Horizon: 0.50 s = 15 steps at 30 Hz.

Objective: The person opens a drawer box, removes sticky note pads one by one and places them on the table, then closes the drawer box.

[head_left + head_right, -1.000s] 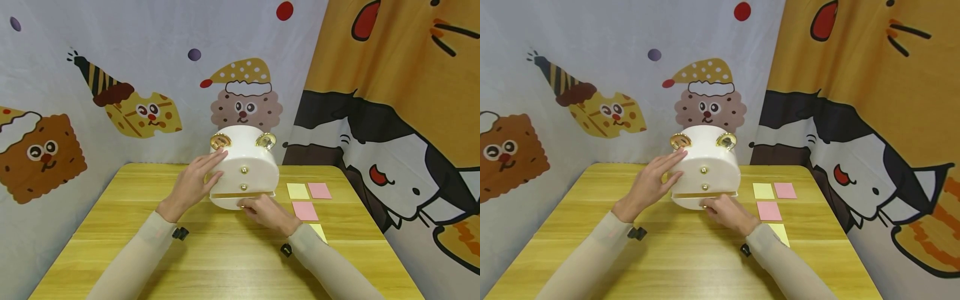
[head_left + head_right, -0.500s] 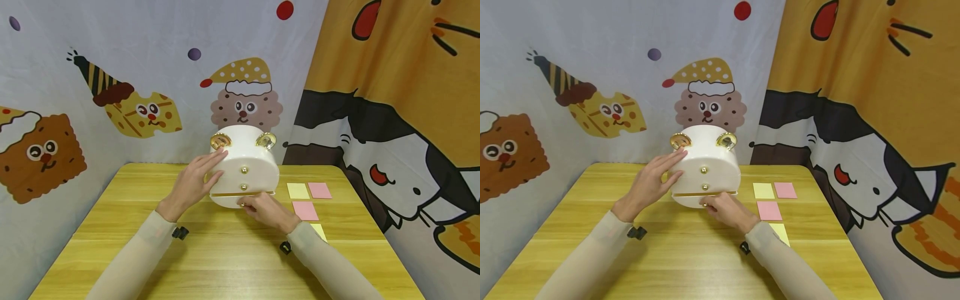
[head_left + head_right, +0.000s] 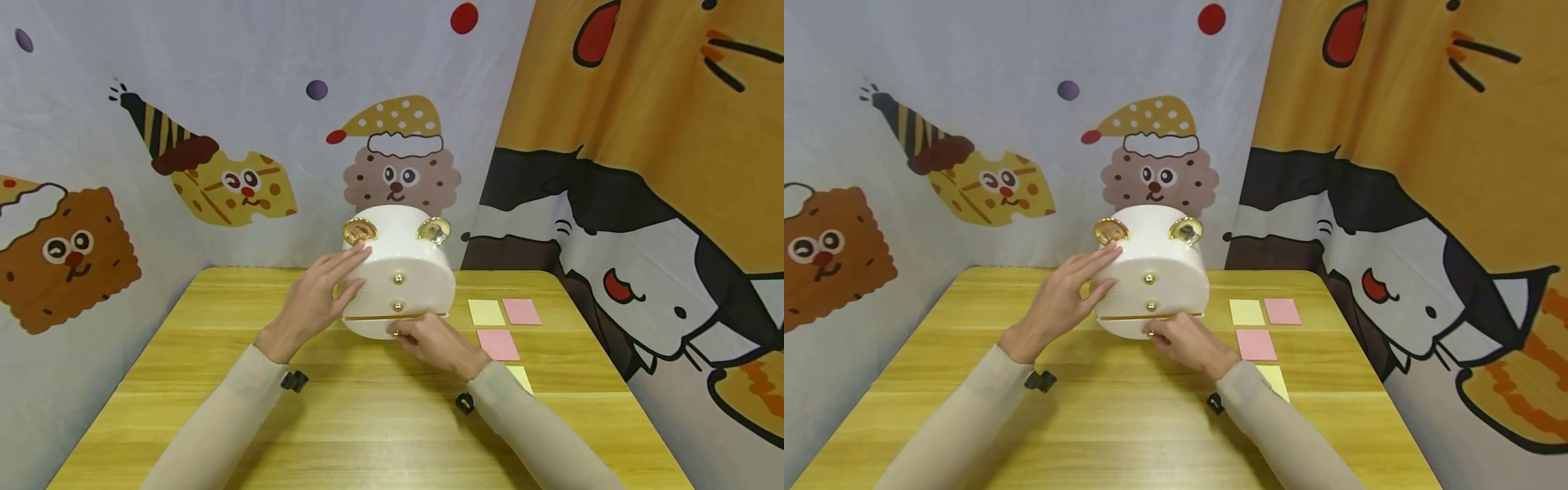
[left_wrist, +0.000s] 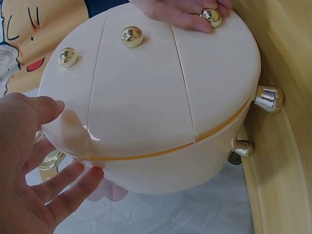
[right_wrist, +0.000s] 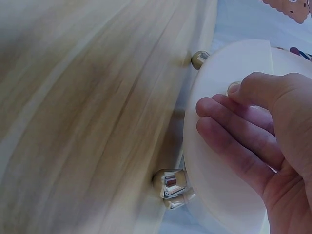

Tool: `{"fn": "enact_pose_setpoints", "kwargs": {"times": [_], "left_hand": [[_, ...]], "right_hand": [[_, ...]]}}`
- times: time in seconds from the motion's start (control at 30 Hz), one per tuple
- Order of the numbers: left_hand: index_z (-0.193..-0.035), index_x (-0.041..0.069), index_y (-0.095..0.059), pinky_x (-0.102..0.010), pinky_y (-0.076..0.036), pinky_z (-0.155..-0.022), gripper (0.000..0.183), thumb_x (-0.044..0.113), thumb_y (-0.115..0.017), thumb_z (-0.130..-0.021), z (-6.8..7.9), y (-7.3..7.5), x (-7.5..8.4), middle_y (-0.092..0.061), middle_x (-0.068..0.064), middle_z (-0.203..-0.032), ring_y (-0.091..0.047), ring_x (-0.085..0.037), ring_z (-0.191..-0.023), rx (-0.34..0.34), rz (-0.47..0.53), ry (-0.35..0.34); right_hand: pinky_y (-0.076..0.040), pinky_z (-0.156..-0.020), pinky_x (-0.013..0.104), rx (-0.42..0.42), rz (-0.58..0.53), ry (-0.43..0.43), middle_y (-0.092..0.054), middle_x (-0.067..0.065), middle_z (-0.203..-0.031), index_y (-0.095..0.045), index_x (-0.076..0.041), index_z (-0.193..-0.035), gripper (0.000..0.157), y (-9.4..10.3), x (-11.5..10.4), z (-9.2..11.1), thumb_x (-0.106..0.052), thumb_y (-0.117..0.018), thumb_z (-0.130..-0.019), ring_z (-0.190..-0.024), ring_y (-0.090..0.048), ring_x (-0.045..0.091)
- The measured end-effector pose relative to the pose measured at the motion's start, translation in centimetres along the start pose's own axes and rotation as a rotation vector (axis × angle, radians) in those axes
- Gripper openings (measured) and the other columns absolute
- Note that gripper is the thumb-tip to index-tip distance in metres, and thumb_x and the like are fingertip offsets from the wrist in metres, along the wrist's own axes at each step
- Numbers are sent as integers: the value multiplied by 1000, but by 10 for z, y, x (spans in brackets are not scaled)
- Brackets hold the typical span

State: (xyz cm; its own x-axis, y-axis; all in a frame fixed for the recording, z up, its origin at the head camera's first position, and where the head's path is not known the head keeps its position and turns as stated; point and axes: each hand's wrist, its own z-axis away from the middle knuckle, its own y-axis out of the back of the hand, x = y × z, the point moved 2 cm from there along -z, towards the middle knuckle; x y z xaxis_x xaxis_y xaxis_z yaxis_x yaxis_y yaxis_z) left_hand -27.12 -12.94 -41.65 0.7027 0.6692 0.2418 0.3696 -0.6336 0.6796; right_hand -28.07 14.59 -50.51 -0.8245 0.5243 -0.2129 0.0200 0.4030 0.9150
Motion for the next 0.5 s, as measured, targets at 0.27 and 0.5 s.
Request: {"fn": "enact_pose_setpoints", "kwargs": {"times": [0.27,0.5], "left_hand": [[-170,20,-63,-59,-65,-116,59,22,-81,-113,-1,1,1,-62,-4,-176,-71,-39,-146,5,3,-2],[-170,21,-63,-58,-67,-113,60,22,-81,-113,-1,1,1,-61,-3,-177,-71,-39,-147,-2,1,1]], "right_hand": [[-48,-60,11,20,-24,16,-89,3,-103,-88,-10,-124,26,0,3,-4,4,-81,-104,-71,-57,-2],[-54,-68,13,27,-7,13,-89,2,-110,-87,-9,-123,23,1,3,-5,3,-83,-103,-78,-64,1]]}}
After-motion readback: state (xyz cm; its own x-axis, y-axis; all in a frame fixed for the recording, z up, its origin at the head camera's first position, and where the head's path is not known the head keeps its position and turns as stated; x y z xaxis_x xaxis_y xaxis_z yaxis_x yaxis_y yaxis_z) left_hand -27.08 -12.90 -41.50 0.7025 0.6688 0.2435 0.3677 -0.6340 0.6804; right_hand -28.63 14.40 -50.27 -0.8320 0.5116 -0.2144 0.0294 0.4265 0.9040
